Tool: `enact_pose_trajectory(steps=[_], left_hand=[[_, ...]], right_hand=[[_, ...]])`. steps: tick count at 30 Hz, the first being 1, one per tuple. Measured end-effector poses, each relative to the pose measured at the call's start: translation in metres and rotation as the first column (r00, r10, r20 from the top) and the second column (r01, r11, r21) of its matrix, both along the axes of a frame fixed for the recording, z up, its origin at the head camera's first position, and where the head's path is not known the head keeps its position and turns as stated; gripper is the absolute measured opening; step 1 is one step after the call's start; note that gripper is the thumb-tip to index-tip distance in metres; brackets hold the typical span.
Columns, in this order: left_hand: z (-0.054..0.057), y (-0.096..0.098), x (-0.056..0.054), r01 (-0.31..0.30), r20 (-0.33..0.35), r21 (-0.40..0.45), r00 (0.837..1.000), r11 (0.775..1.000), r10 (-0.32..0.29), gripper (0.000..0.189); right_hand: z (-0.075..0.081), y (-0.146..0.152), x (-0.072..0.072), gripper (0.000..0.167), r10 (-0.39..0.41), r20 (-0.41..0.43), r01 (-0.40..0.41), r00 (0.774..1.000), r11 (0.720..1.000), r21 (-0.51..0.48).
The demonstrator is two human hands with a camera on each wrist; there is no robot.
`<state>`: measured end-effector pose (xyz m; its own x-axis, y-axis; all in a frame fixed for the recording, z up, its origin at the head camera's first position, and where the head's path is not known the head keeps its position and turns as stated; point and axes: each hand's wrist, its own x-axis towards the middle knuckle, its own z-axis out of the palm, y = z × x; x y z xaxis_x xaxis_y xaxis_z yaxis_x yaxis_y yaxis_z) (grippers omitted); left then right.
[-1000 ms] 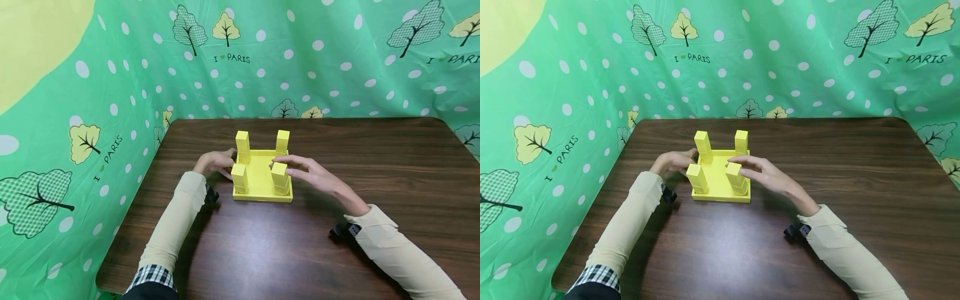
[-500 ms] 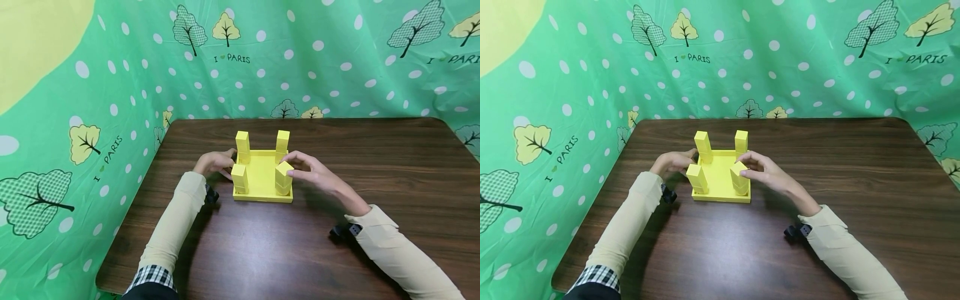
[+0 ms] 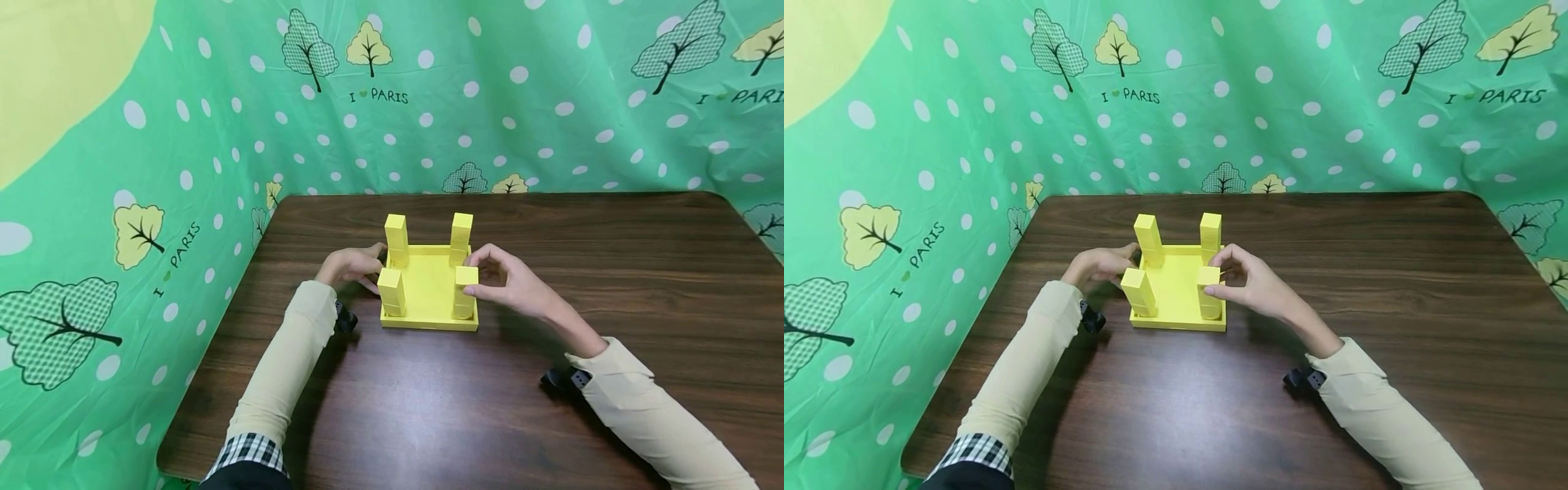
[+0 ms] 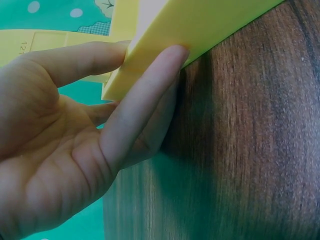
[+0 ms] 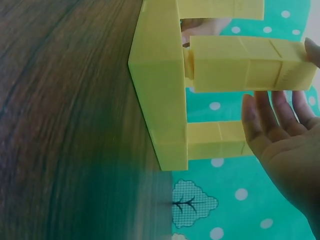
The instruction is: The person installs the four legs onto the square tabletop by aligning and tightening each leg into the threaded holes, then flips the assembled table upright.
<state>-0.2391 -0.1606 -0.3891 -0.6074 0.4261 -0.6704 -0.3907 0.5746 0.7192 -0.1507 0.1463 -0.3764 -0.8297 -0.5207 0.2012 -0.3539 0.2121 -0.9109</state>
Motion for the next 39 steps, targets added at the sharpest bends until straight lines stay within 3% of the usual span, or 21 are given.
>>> enact_pose_trajectory(steps=[6,12,21,32,39], left_hand=[[0.001,0.0,0.0,0.002,-0.002,-0.013,1.0,1.0,-0.002,0.085],[0.0,0.001,0.001,-0.001,0.001,-0.014,1.0,1.0,0.001,0.086],[0.001,0.0,0.0,-0.004,0.002,-0.005,1.0,1.0,0.004,0.085],[0.002,0.001,0.001,0.005,-0.009,-0.012,1.0,1.0,-0.005,0.085],[0.002,0.001,0.001,0.007,-0.006,-0.012,1.0,1.0,-0.007,0.085]], right_hand=[[0.001,0.001,0.001,0.032,0.078,-0.003,-0.078,0.997,0.997,0.015],[0.001,-0.003,0.0,0.031,0.179,0.027,-0.176,0.984,0.98,-0.091],[-0.001,-0.002,0.002,0.027,0.109,0.091,-0.097,0.99,0.987,-0.125],[-0.006,-0.004,0.0,0.026,0.05,0.062,-0.043,0.997,0.992,-0.118],[-0.001,-0.009,0.004,0.028,-0.038,0.072,0.044,0.997,0.995,-0.084]])
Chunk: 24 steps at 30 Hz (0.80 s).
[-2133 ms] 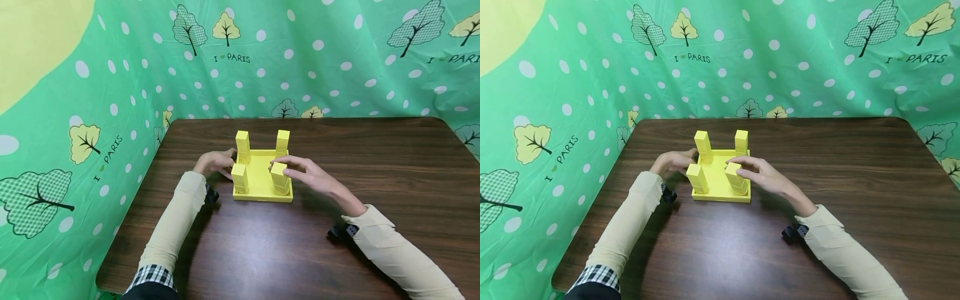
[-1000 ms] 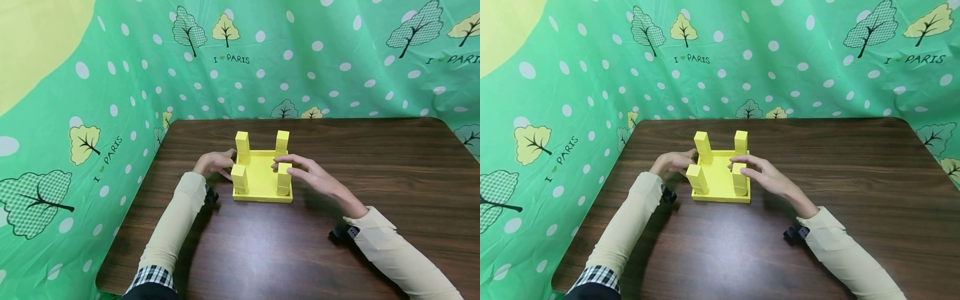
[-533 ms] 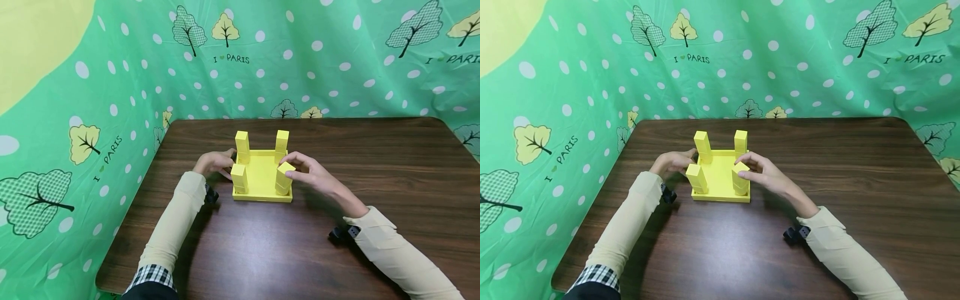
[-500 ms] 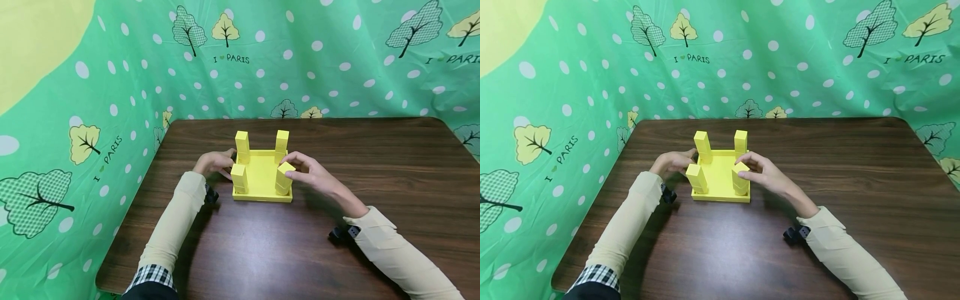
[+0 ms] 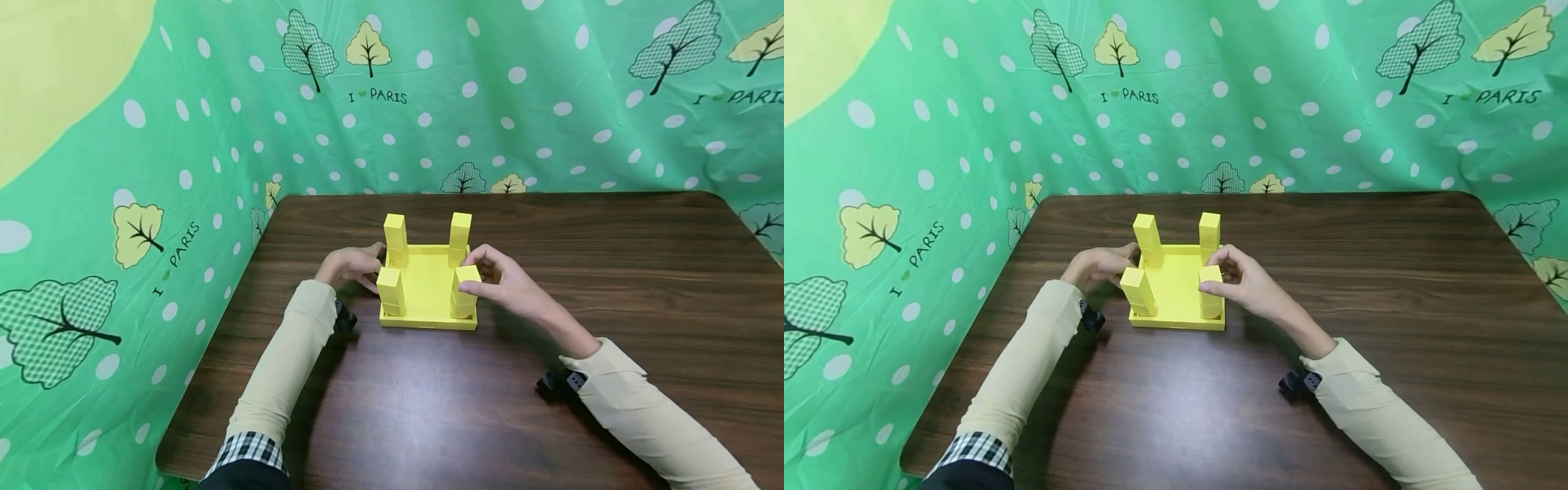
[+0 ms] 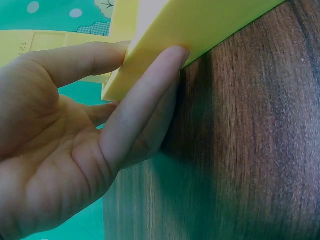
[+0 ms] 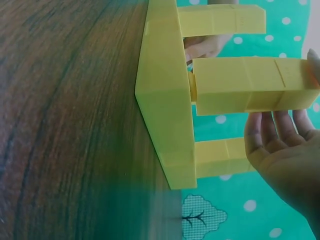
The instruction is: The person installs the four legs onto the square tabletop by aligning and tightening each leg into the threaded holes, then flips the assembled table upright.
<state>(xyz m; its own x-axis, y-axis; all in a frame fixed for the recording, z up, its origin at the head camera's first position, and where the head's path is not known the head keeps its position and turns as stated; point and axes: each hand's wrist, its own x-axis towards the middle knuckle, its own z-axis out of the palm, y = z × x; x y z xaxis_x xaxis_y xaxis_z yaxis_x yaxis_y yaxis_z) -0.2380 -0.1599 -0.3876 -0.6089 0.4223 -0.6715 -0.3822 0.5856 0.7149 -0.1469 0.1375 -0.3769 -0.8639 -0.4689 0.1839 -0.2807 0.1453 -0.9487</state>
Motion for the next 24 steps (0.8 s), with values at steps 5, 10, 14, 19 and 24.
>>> enact_pose_trajectory(steps=[5,10,14,19,24], left_hand=[[0.0002,0.0,0.0003,-0.002,0.002,0.005,1.0,1.0,0.002,0.086],[0.0012,-0.0001,0.0008,-0.001,0.004,0.009,1.0,1.0,0.001,0.087],[0.001,0.0,0.0009,-0.002,0.005,0.012,1.0,1.0,0.002,0.086],[0.0005,0.0001,0.0008,-0.008,0.008,0.016,1.0,1.0,0.008,0.085],[0.0001,-0.0003,0.0005,-0.011,0.009,0.016,1.0,1.0,0.011,0.084]], right_hand=[[0.0003,-0.0003,0.0018,0.028,0.021,-0.028,-0.02,0.999,0.999,0.033],[-0.0006,0.0026,0.0004,0.028,0.147,-0.064,-0.151,0.987,0.986,-0.063],[0.0004,0.0039,-0.0007,0.032,0.248,-0.057,-0.255,0.967,0.951,-0.176],[0.0021,0.0044,-0.0002,0.03,0.245,-0.024,-0.245,0.969,0.951,-0.188],[0.0015,0.0045,0.0012,0.026,0.204,0.003,-0.2,0.979,0.964,-0.175]])
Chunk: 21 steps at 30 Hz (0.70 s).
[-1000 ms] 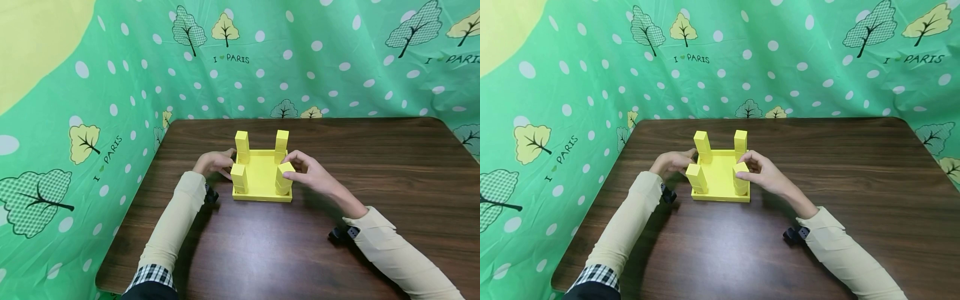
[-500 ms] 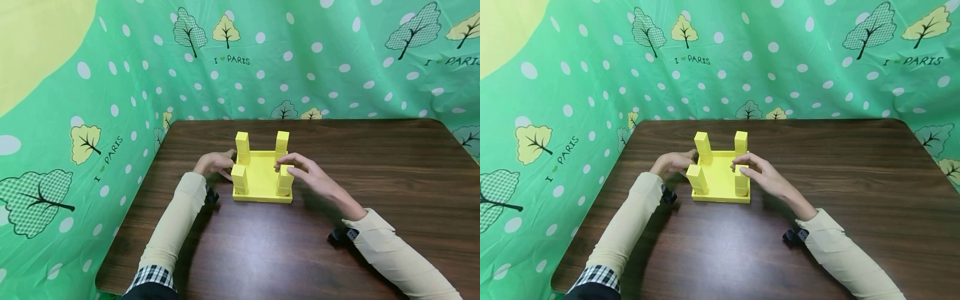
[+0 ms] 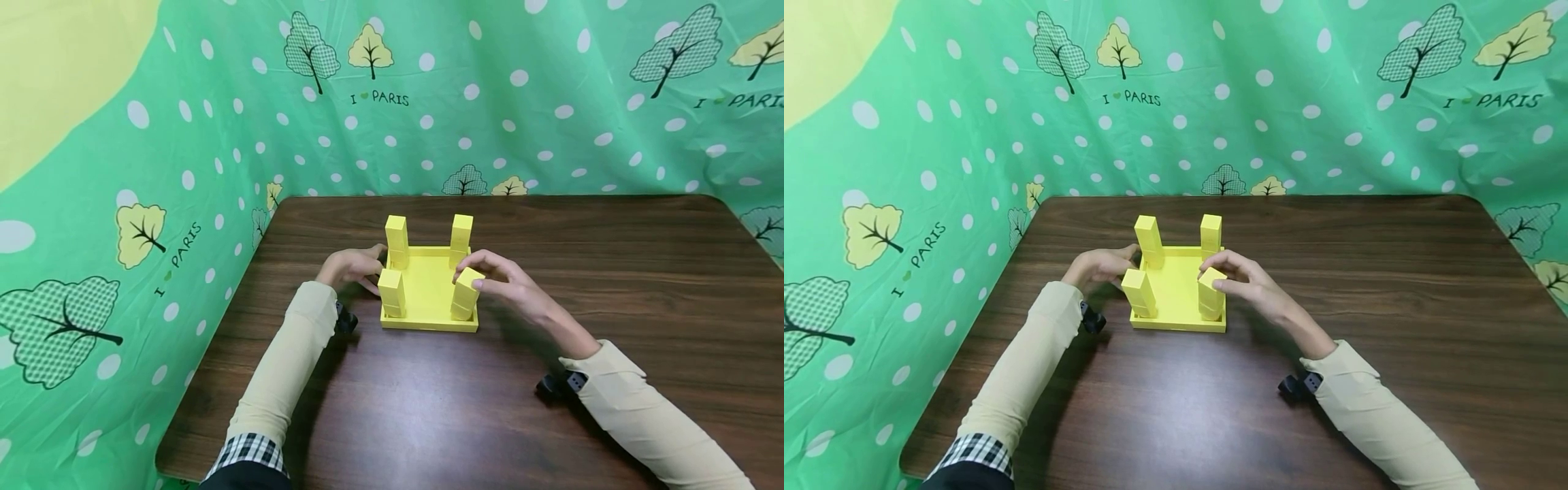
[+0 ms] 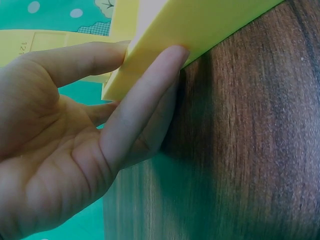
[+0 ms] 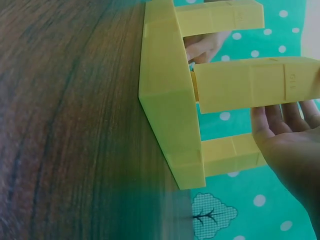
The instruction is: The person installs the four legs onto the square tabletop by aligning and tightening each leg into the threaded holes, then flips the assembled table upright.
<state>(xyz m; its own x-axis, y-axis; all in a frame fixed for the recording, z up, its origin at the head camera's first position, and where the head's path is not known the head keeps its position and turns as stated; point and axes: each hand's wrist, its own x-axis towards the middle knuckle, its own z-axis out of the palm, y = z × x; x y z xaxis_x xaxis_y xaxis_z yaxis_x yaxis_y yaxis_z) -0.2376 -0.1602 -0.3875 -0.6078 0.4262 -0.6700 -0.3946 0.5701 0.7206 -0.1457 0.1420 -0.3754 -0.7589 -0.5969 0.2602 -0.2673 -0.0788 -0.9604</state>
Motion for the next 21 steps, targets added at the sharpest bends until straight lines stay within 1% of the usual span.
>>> enact_pose_trajectory(steps=[3,7,16,18,21], left_hand=[[0.0003,0.0,0.0,0.003,0.0,-0.002,1.0,1.0,-0.003,0.085],[0.0006,0.0,0.0003,0.003,0.003,0.0,1.0,1.0,-0.003,0.085],[0.0004,0.0003,0.0001,0.001,0.002,0.002,1.0,1.0,-0.001,0.084],[0.0004,0.0002,0.0003,0.001,0.003,0.001,1.0,1.0,-0.001,0.083],[0.0004,0.0,0.0006,-0.001,0.003,0.002,1.0,1.0,0.001,0.083]], right_hand=[[-0.0013,0.0003,0.0002,0.024,-0.025,0.015,0.024,1.0,0.999,0.024],[-0.0029,-0.0005,-0.0001,0.022,-0.058,0.013,0.057,0.998,0.997,0.054],[-0.0076,-0.0028,0.0003,0.026,-0.121,0.004,0.121,0.993,0.991,0.05],[-0.0079,-0.0027,0.0003,0.027,-0.118,-0.006,0.118,0.993,0.991,0.058],[-0.0074,-0.0013,-0.0002,0.025,-0.091,-0.028,0.093,0.995,0.994,0.061]])
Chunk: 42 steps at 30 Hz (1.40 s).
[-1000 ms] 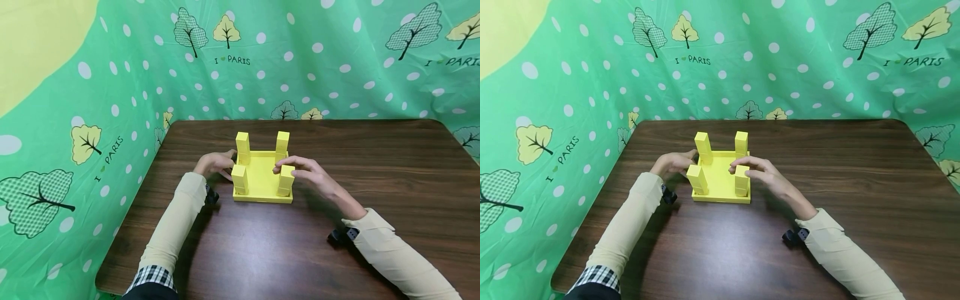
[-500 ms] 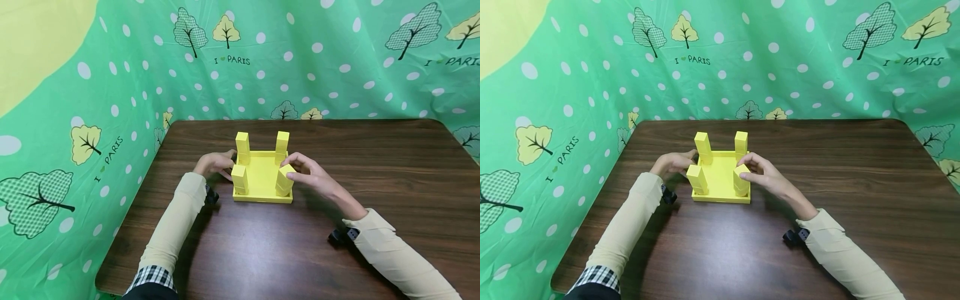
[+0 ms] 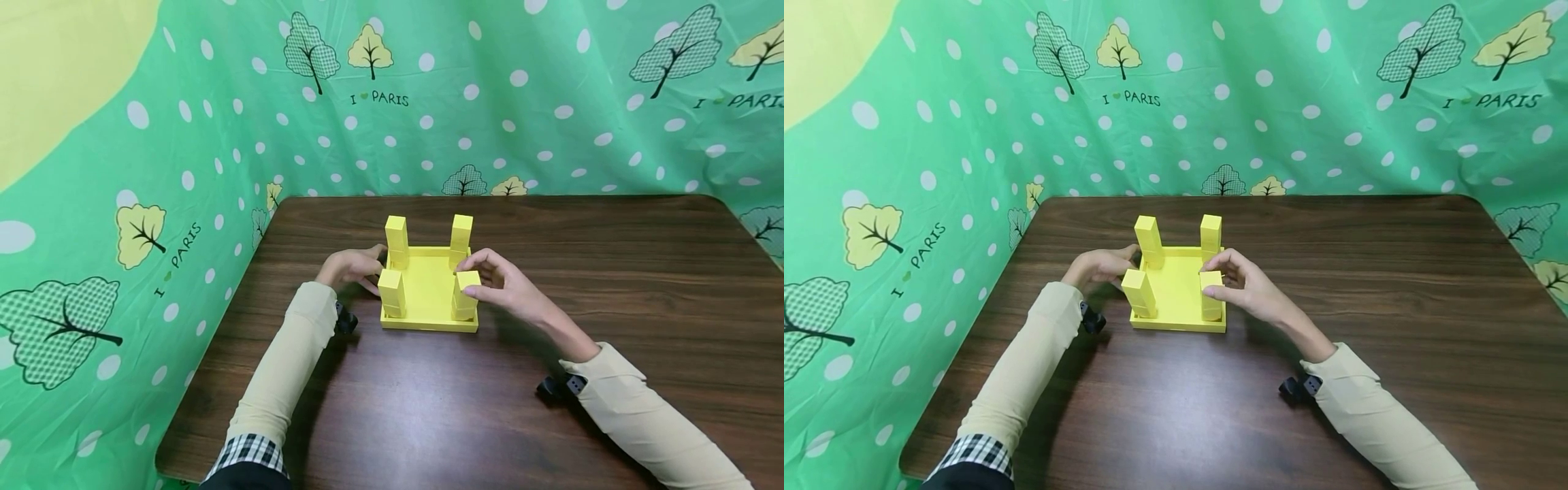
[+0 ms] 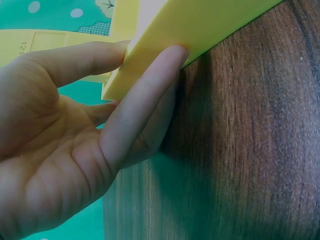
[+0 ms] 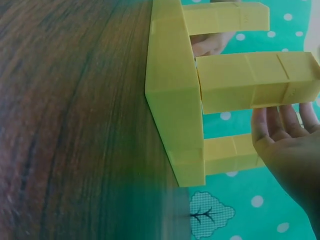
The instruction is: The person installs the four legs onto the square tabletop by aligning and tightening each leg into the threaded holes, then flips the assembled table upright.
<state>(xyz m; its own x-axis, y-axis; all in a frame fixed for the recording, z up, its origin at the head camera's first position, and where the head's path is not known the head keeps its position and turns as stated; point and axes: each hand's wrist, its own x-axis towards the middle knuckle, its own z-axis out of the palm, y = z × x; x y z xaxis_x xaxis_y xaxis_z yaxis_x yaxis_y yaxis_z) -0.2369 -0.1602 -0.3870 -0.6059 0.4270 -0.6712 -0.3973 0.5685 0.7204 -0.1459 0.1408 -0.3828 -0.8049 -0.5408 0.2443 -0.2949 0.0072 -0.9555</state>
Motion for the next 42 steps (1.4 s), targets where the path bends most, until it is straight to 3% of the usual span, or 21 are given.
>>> enact_pose_trajectory(steps=[3,7,10,18,25,34,38,42], left_hand=[[-0.0005,0.0,0.0002,-0.002,0.001,0.005,1.0,1.0,0.002,0.083],[-0.0013,-0.0001,-0.0001,-0.007,0.001,0.008,1.0,1.0,0.007,0.083],[-0.0015,0.0,-0.0006,-0.007,-0.002,0.003,1.0,1.0,0.007,0.084],[-0.0016,-0.0005,-0.0011,-0.001,-0.007,-0.006,1.0,1.0,0.001,0.085],[-0.0019,-0.0004,-0.0013,-0.002,-0.009,-0.001,1.0,1.0,0.002,0.084],[-0.0005,-0.0003,-0.0021,0.001,-0.011,-0.006,1.0,1.0,-0.001,0.084],[-0.0001,0.0003,-0.0012,0.001,-0.008,-0.008,1.0,1.0,-0.001,0.084],[0.0003,0.0005,-0.0004,-0.005,-0.007,-0.004,1.0,1.0,0.004,0.085]], right_hand=[[0.0013,0.0012,-0.0012,0.028,0.074,-0.015,-0.075,0.997,0.996,-0.052],[0.0032,0.0006,-0.0027,0.035,0.201,-0.006,-0.199,0.98,0.967,-0.158],[0.0035,0.0001,-0.0029,0.035,0.244,0.013,-0.237,0.97,0.953,-0.187],[0.0035,0.0,-0.0006,0.03,0.143,0.081,-0.134,0.986,0.985,-0.107],[0.0006,-0.0011,0.0,0.026,0.035,0.043,-0.034,0.998,0.999,-0.018],[0.0001,-0.0036,0.002,0.028,-0.058,-0.018,0.058,0.998,0.998,0.01],[-0.0002,-0.0036,0.0025,0.029,-0.055,-0.028,0.056,0.998,0.998,0.025],[0.0002,-0.002,0.0008,0.025,0.032,-0.014,-0.032,0.999,0.999,-0.024]])
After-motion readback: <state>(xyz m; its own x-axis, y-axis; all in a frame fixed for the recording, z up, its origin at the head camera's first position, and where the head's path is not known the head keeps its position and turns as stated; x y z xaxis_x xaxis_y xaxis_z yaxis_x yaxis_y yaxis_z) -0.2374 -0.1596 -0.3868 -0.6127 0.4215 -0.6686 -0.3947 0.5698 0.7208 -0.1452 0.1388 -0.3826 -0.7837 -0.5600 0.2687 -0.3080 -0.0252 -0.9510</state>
